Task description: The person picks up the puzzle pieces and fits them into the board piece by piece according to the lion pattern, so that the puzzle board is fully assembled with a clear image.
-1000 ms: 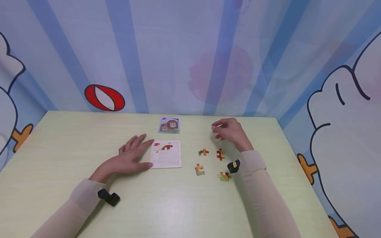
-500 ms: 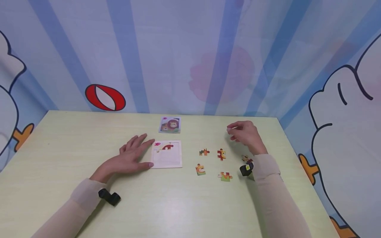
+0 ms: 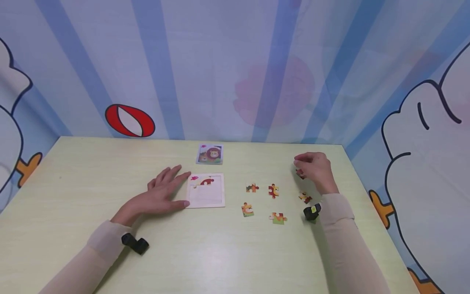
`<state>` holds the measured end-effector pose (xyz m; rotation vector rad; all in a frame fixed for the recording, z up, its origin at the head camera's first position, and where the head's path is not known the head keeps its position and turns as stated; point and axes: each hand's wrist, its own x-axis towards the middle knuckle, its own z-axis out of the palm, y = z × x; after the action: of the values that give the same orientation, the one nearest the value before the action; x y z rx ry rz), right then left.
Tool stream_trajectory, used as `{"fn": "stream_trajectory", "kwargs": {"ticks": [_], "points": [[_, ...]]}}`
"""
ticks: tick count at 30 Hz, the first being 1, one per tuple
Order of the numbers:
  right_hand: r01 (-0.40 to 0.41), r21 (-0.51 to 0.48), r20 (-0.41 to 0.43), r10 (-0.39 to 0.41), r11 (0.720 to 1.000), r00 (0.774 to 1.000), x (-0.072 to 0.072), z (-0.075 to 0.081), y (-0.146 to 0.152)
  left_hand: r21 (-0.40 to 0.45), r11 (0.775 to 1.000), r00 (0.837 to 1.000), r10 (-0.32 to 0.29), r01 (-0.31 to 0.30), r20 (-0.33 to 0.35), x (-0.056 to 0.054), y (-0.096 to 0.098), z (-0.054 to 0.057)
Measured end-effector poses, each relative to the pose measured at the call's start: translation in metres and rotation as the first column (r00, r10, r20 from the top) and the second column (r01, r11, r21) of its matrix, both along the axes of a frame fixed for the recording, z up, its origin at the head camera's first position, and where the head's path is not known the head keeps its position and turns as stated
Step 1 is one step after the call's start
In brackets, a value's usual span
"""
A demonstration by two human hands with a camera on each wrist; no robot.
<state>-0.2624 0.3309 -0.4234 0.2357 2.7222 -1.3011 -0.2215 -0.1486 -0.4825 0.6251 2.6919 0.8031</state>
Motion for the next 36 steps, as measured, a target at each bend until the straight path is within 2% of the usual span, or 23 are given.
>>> {"fn": "stream_trajectory", "kwargs": {"ticks": [6,12,21,28,36], "points": [[0.027,0.032,0.028,-0.028,0.999,0.999,0.002,-0.005,0.008,-0.006,1.0,1.0,0.0,0.0,-0.004,0.0,-0.001,-0.002],[0.04,0.065,0.05,-0.043,0.997,0.998,0.005,-0.013,0.017,0.034,0.999,1.0,-0.015,0.015,-0.001,0.001,-0.001,0.002],[0.042,0.165,0.114,-0.061,0.985,0.992,0.006,-0.016,0.02,0.032,0.999,1.0,-0.005,0.004,0.017,0.004,0.001,0.009],[0.02,0.185,0.089,-0.037,0.982,0.995,0.006,-0.017,0.016,-0.003,1.0,1.0,0.011,-0.011,0.024,0.0,0.0,0.002],[-0.034,0.137,0.055,0.027,0.99,0.998,0.006,-0.019,0.013,-0.005,1.0,1.0,0.011,-0.011,0.027,-0.001,-0.001,-0.001]]}}
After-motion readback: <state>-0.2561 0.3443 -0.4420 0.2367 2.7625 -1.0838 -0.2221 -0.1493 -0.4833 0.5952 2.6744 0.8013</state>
